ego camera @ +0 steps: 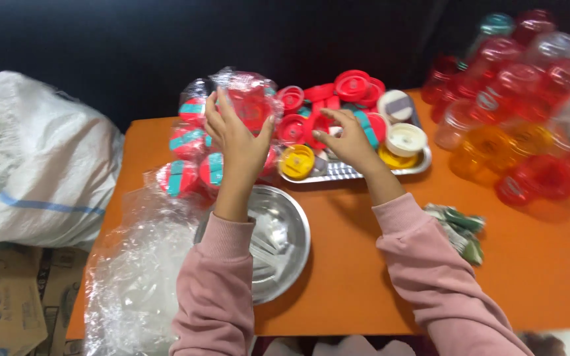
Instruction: Assembling plastic cup lids onto cups and using a small tool to apply labels or components.
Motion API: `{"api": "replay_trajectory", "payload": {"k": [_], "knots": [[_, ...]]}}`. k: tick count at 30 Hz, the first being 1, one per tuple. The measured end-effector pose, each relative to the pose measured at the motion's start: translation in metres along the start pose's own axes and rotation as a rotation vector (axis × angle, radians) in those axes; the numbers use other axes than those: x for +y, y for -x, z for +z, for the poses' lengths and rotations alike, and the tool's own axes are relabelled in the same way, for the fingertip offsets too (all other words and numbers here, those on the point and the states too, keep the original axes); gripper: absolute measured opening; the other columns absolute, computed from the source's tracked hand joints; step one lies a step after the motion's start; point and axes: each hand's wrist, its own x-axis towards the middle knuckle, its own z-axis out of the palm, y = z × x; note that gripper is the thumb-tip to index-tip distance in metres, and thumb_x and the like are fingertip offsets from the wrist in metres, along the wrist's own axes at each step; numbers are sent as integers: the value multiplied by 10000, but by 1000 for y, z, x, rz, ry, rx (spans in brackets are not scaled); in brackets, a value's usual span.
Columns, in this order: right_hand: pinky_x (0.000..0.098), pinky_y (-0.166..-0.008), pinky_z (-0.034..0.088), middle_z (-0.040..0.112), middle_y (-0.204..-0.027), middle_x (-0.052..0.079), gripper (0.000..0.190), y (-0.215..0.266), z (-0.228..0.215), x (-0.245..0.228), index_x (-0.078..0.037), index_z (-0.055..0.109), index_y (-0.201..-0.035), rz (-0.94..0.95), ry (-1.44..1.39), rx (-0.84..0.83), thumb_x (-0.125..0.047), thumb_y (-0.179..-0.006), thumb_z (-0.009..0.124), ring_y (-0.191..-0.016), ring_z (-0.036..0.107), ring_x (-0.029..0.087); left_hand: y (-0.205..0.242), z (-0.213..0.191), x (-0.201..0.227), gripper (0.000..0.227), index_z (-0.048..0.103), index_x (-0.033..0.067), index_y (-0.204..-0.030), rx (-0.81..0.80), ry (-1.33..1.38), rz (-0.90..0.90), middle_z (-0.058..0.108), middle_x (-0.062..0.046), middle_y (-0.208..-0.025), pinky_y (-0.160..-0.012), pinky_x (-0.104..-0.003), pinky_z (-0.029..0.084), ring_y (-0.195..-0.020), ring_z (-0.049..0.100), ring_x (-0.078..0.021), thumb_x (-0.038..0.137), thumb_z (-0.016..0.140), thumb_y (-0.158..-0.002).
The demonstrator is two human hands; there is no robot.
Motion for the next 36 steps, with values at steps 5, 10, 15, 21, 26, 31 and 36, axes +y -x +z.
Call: {"api": "replay_trajectory", "payload": {"k": [5, 10, 15, 21, 26, 31, 36], "knots": [[404, -950, 559, 572, -1308, 128, 504, 61, -50, -6, -199, 670, -1376, 43, -65, -24, -224, -894, 817, -1164, 602, 296, 52, 21, 77, 1009, 242, 65, -1590, -129, 60, 129, 168, -206, -1565, -1147, -691, 202, -1414, 167, -511, 281, 881, -840], [393, -933, 569, 600, -1250, 137, 436, 123, -106, -5, -164, 694, -1335, 52, -80, -1, -224, -917, 803, -1117, 622, 256, 95, 79, 115, 944, 312, 99, -1565, -318, 120, 134, 181, -178, -1560, -1113, -711, 225, -1407, 165, -512, 308, 872, -834], [328, -848, 594, 693, -1141, 88, 357, 171, -159, 31, -126, 732, -1256, -10, -13, 166, -159, -906, 796, -999, 698, 197, 143, 161, 141, 853, 405, 133, -1520, -464, 197, 120, 273, -171, -1515, -1061, -743, 291, -1386, 251, -525, 326, 864, -826], [275, -719, 565, 692, -963, 86, 133, 223, -232, 66, -68, 777, -1098, -221, 236, 664, -99, -1024, 672, -892, 680, 231, 200, 284, 147, 580, 579, 188, -1385, -580, 349, 231, 468, -110, -1407, -1048, -661, 362, -1376, 369, -422, 384, 788, -881], [301, -765, 559, 653, -1062, 88, 176, 249, -260, 112, -58, 741, -1142, -37, 260, 980, -24, -1000, 642, -942, 630, 213, 237, 318, 187, 564, 538, 80, -1422, -725, 509, 192, 496, -185, -1404, -1105, -598, 368, -1378, 405, -429, 249, 747, -927], [420, -910, 541, 553, -1253, 187, 426, 248, -262, 155, -19, 611, -1348, 172, 241, 982, 47, -930, 661, -1129, 572, 331, 248, 354, 197, 670, 421, -4, -1498, -795, 552, 105, 488, -276, -1435, -1135, -561, 392, -1393, 438, -443, 196, 727, -937], [531, -1179, 399, 351, -1552, 352, 608, 244, -259, 117, 82, 340, -1556, 508, 47, 778, 58, -985, 548, -1483, 316, 487, 247, 334, 235, 836, 229, -52, -1566, -861, 627, 76, 373, -372, -1506, -1173, -579, 357, -1412, 403, -498, 112, 720, -910]]}}
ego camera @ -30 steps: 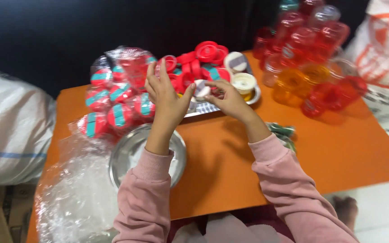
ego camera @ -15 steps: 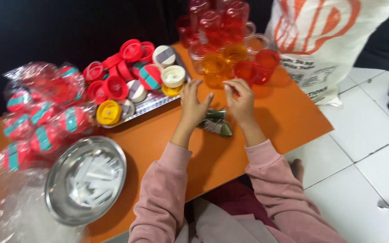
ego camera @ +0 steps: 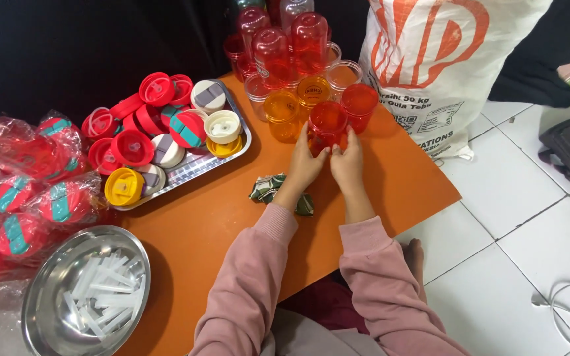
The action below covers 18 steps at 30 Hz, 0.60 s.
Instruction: Assembling plastic cup lids onto cups and using a small tool to apply labels or components.
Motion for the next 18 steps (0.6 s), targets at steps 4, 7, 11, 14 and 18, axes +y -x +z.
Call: {"api": "replay_trajectory", "payload": {"k": [4, 7, 11, 14, 18], "knots": [[547, -1174, 386, 421, -1528, 329, 584, -6, 5, 20, 66, 397, -1534, -15, 1, -2, 66, -970, 548, -1466, 362, 467, -3, 8, -4, 829, 228, -33, -1572, 10, -13, 3, 375, -365, -1512, -1178, -572, 361, -1412, 408, -493, 114, 705, -910], [537, -1072, 464, 644, -1237, 208, 416, -12, 7, 40, -43, 619, -1295, -103, 67, 130, 59, -893, 587, -1253, 595, 405, 0, 6, 4, 808, 247, -44, -1564, 48, 18, -28, 389, -341, -1512, -1174, -532, 372, -1411, 424, -459, 143, 699, -922], [403, -894, 527, 645, -979, 139, 417, 1, 2, 16, -50, 687, -1098, -348, -29, 263, 154, -804, 473, -985, 652, 301, 13, -9, 37, 925, 263, -51, -1548, 108, 119, -24, 416, -329, -1483, -1141, -536, 413, -1398, 440, -460, 265, 798, -863], [364, -817, 552, 625, -914, 130, 372, 15, 3, -4, -22, 696, -1035, -502, -106, 273, 174, -839, 447, -894, 644, 279, 21, -17, 43, 978, 300, -43, -1531, 202, 180, -15, 450, -315, -1446, -1100, -528, 461, -1378, 460, -462, 289, 865, -803], [369, -787, 584, 655, -925, 116, 351, 32, 14, -12, -3, 705, -1025, -628, -206, 207, 177, -894, 433, -875, 663, 265, 38, -43, 43, 938, 380, -5, -1503, 322, 252, -24, 507, -250, -1388, -1070, -498, 499, -1348, 487, -419, 285, 897, -776]]}}
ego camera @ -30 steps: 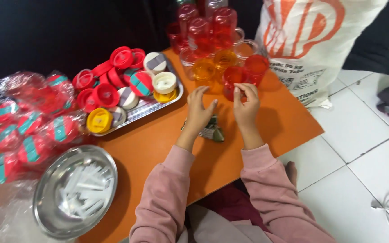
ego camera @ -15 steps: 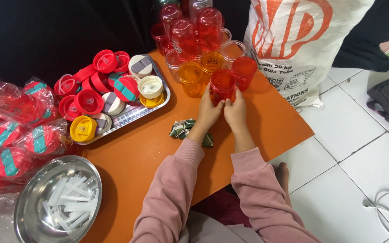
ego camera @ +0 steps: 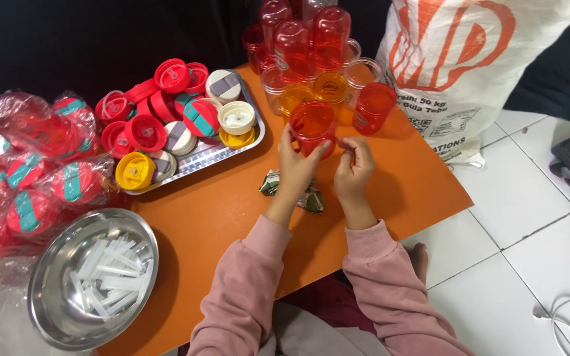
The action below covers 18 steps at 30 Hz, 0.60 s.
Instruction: Assembling plastic cup lids onto cups and using a small tool to apply labels or components.
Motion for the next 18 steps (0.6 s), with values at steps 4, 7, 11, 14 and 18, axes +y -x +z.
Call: {"api": "replay_trajectory", "payload": {"k": [4, 7, 11, 14, 18], "knots": [[399, -831, 593, 692, -999, 135, 388, 6, 9, -2, 10, 711, -1107, -5, -57, -135, 177, -942, 402, -933, 681, 282, 1, -45, -12, 993, 355, 9, -1532, 70, 57, -51, 508, -242, -1402, -1065, -461, 499, -1356, 487, -371, 361, 901, -780], [421, -942, 514, 725, -1090, 83, 246, 12, 14, 20, -93, 746, -1144, -45, 103, -468, 1, -974, 594, -1053, 662, 318, 3, -90, -27, 739, 463, 72, -1467, 130, 116, -11, 560, -187, -1335, -1033, -446, 513, -1285, 534, -287, 357, 821, -886], [584, -1133, 340, 597, -1319, 284, 733, 23, 20, -7, -48, 479, -1449, -89, 238, -880, -400, -878, 772, -1273, 496, 513, 19, -144, -24, 608, 508, 101, -1426, 168, 305, -50, 579, -125, -1310, -1042, -429, 499, -1237, 539, -234, 464, 693, -976], [688, -1204, 151, 374, -1538, 316, 1102, 33, 27, -23, -96, 177, -1653, -13, 393, -1167, -569, -831, 738, -1426, 274, 589, 34, -173, -16, 635, 468, 90, -1448, 166, 418, -105, 572, -162, -1357, -1082, -484, 476, -1287, 550, -285, 512, 622, -1000], [674, -1229, 141, 384, -1654, 116, 532, 53, 40, -16, -225, 536, -1511, -55, 566, -1329, -351, -1002, 625, -1538, 229, 470, 38, -214, -70, 653, 441, 140, -1482, 122, 558, -145, 564, -160, -1398, -1069, -521, 482, -1310, 555, -314, 557, 592, -1003]]}}
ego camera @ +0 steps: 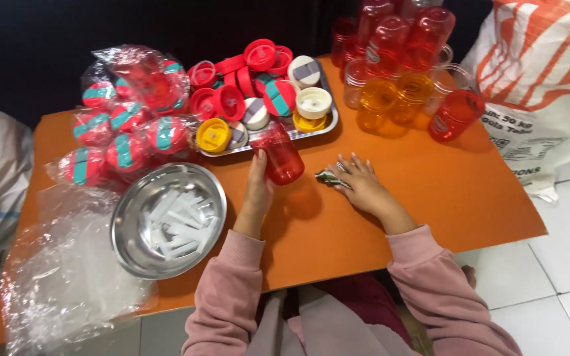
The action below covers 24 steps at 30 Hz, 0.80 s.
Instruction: Assembling plastic cup lids onto cups and using a small tool to apply labels or components.
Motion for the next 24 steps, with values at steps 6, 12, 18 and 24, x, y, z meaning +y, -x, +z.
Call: {"api": "replay_trajectory", "payload": {"k": [6, 12, 18, 24], "knots": [[564, -1123, 439, 658, -1363, 226, 528, -8, -7, -25, -76, 614, -1434, -81, -401, 218, 92, -946, 502, -1285, 581, 442, 9, -14, -11, 640, 507, 172, -1441, -7, 195, -141, 611, -121, -1362, -1028, -497, 519, -1240, 603, -277, 621, 557, -988], [425, -1050, 513, 616, -1342, 57, 608, -50, -6, -75, -249, 543, -1530, -359, -449, 467, -15, -973, 480, -1222, 640, 304, 1, -25, -35, 650, 644, 133, -1274, -17, 273, -223, 710, -133, -1152, -895, -488, 588, -1035, 705, -270, 689, 560, -949], [438, -917, 550, 471, -1227, 93, 603, -82, 33, -105, -224, 441, -1596, -424, -52, 639, -422, -1031, 512, -1061, 622, 318, -13, -50, -59, 511, 695, 203, -1038, 61, 235, -130, 743, -24, -940, -798, -356, 612, -821, 708, -144, 675, 511, -974], [406, -807, 514, 497, -1117, 116, 635, -67, 40, -125, -195, 539, -1525, -541, -8, 638, -573, -1040, 375, -956, 576, 310, -3, -25, -23, 560, 745, 169, -984, 199, 350, -134, 771, -51, -908, -786, -310, 607, -782, 730, -140, 677, 511, -967]]}}
